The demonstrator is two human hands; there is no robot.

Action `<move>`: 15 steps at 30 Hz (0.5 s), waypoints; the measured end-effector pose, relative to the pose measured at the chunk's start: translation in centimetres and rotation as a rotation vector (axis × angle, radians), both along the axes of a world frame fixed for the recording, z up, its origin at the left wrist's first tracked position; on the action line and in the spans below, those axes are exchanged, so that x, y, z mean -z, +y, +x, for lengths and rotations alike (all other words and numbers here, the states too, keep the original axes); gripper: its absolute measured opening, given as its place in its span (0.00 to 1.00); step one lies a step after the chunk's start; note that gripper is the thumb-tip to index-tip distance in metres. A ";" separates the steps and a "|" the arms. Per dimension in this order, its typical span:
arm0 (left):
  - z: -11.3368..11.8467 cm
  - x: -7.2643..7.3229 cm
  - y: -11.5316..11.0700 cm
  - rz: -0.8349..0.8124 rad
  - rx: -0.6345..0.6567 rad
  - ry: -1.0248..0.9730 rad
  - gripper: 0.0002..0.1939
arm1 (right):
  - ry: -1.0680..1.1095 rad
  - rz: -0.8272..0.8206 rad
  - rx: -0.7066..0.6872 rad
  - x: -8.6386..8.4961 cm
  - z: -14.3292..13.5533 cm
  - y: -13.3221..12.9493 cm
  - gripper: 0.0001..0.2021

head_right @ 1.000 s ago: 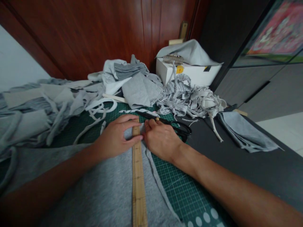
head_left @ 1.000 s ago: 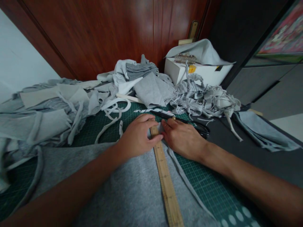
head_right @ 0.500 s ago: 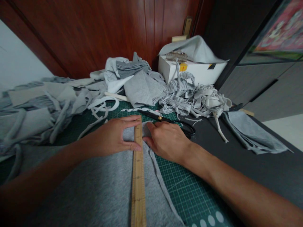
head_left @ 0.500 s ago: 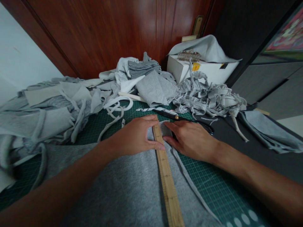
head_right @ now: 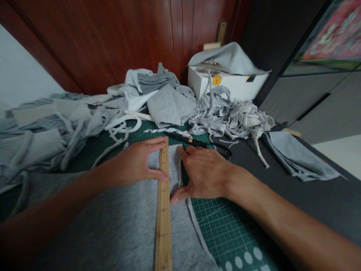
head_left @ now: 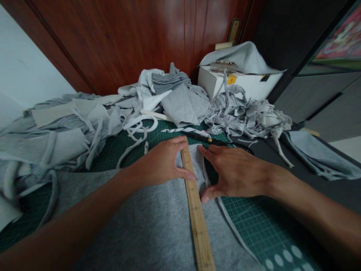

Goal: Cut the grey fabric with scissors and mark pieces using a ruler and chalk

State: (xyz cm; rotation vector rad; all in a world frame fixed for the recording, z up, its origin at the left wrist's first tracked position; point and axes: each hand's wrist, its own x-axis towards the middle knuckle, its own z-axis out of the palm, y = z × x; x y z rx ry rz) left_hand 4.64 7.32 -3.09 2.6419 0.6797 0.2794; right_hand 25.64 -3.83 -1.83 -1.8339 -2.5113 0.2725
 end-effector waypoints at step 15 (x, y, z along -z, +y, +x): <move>0.5 0.2 -0.4 0.084 -0.054 0.026 0.52 | -0.023 -0.024 -0.010 -0.1 0.0 0.3 0.69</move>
